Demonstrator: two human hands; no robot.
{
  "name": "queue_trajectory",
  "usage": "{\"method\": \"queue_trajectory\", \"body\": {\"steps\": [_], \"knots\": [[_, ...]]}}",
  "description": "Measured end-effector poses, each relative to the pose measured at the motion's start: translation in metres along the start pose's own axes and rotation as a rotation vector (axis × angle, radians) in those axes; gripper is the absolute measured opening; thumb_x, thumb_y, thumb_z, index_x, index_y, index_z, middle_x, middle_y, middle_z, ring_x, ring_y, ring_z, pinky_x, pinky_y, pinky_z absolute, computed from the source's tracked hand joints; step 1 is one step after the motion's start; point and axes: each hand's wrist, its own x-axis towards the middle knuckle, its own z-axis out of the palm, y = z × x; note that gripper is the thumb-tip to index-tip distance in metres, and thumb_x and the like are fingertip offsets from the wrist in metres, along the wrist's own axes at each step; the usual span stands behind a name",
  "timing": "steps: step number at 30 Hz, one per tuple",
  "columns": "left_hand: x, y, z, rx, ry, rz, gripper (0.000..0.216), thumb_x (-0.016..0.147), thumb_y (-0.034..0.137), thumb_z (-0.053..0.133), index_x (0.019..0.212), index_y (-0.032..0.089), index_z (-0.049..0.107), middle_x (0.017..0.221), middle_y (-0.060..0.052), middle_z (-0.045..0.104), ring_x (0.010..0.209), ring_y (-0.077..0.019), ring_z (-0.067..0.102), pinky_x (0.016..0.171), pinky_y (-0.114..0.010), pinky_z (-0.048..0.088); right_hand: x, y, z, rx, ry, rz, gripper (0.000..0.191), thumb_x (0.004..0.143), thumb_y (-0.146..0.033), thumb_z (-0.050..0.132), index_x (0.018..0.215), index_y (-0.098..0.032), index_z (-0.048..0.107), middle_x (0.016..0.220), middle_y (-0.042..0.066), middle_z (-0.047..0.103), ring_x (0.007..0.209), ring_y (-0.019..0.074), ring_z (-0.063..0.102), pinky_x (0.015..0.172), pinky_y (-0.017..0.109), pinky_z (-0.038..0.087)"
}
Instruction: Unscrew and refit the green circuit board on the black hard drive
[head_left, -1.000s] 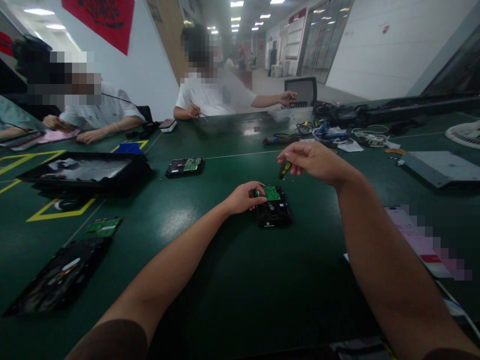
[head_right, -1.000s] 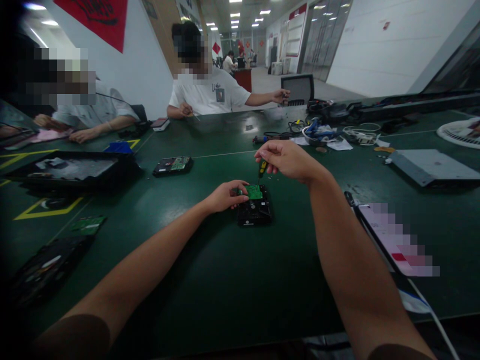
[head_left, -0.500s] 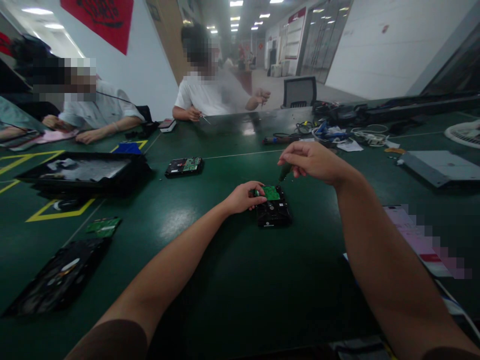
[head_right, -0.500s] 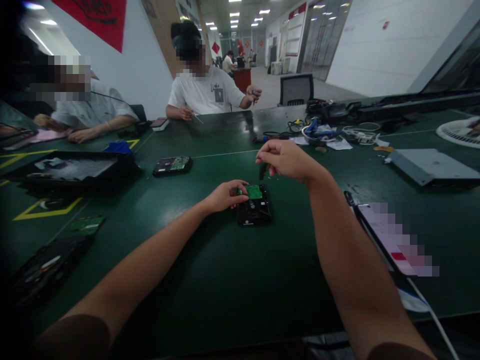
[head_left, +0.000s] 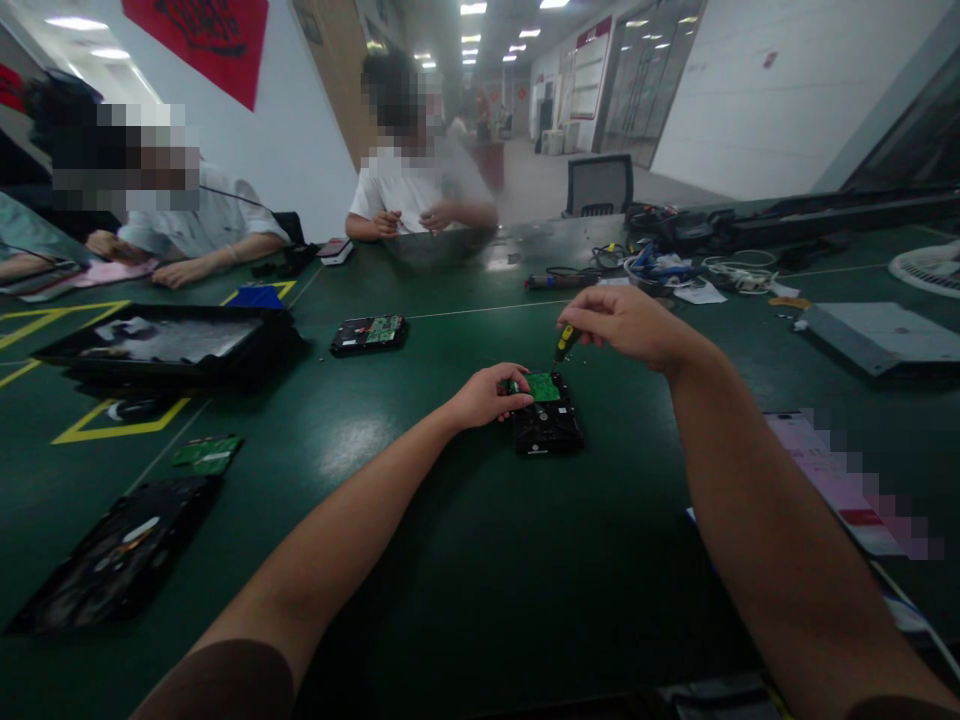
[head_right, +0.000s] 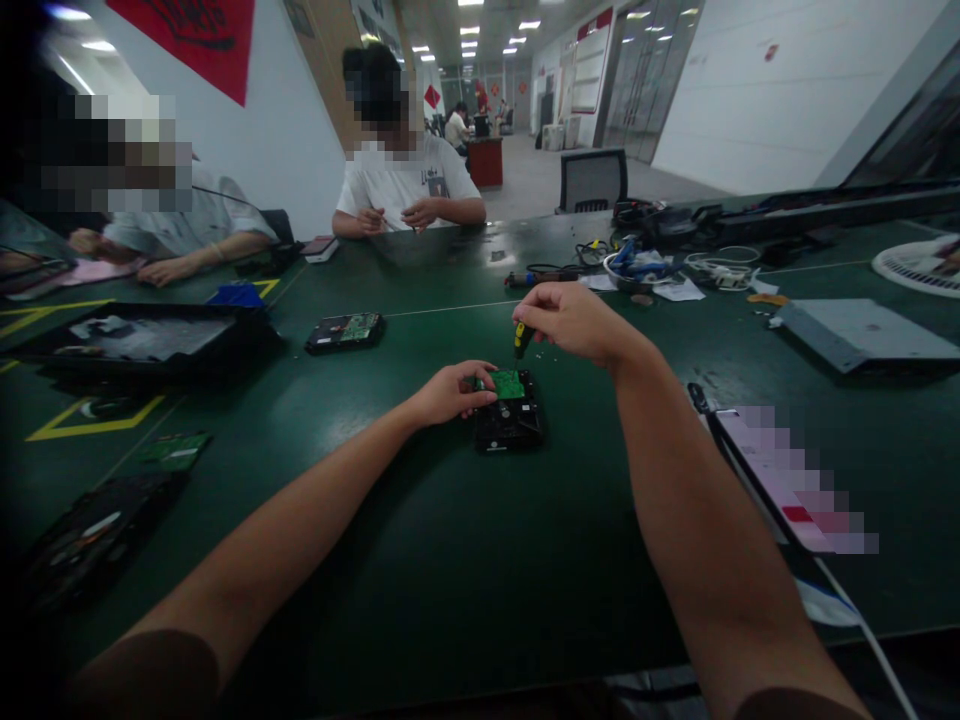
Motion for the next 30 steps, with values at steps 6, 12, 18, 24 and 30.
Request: {"method": "queue_trajectory", "body": {"steps": [6,12,18,24,30], "knots": [[0.0007,-0.0019,0.0005,0.002,0.002,0.007,0.027,0.088,0.032,0.076,0.103,0.014,0.063,0.152,-0.016,0.049,0.059,-0.0011,0.059,0.05,-0.02,0.053,-0.0006,-0.0017,0.0022,0.078,-0.065,-0.051,0.035,0.091,-0.056,0.069,0.096,-0.021,0.074,0.09,0.006,0.074,0.064,0.0132,0.061,0.054,0.028,0.048],[-0.0004,-0.0013,-0.0009,-0.01,0.003,0.011,0.026,0.087,0.031,0.076,0.101,0.014,0.063,0.152,-0.017,0.049,0.059,-0.0015,0.06,0.05,-0.021,0.054,-0.0022,-0.001,-0.0031,0.108,-0.105,-0.02,0.032,0.09,-0.052,0.071,0.101,-0.022,0.075,0.078,0.003,0.07,0.067,0.0149,0.062,0.059,0.029,0.05],[-0.001,0.0031,0.0002,-0.002,0.004,-0.003,0.024,0.088,0.029,0.076,0.101,0.014,0.063,0.153,-0.016,0.049,0.059,-0.0004,0.058,0.05,-0.019,0.053,-0.0013,-0.0019,0.0009,0.045,-0.024,-0.005,0.024,0.088,-0.045,0.075,0.084,-0.022,0.073,0.074,0.003,0.07,0.061,0.014,0.061,0.052,0.029,0.046],[-0.0001,0.0018,0.0007,-0.013,-0.001,-0.009,0.026,0.088,0.031,0.076,0.103,0.014,0.063,0.153,-0.017,0.048,0.06,-0.0007,0.058,0.051,-0.019,0.052,-0.0003,0.0019,0.0042,0.139,-0.07,-0.015,0.035,0.092,-0.055,0.068,0.098,-0.021,0.072,0.099,0.008,0.076,0.061,0.0124,0.064,0.049,0.027,0.048],[0.0011,-0.0024,0.0003,-0.011,0.001,0.01,0.027,0.086,0.032,0.077,0.102,0.014,0.064,0.152,-0.017,0.048,0.059,-0.0022,0.06,0.05,-0.021,0.054,-0.0005,0.0015,0.0013,0.099,-0.069,-0.036,0.032,0.089,-0.053,0.072,0.098,-0.022,0.074,0.083,0.004,0.073,0.067,0.0149,0.063,0.056,0.028,0.05]]}}
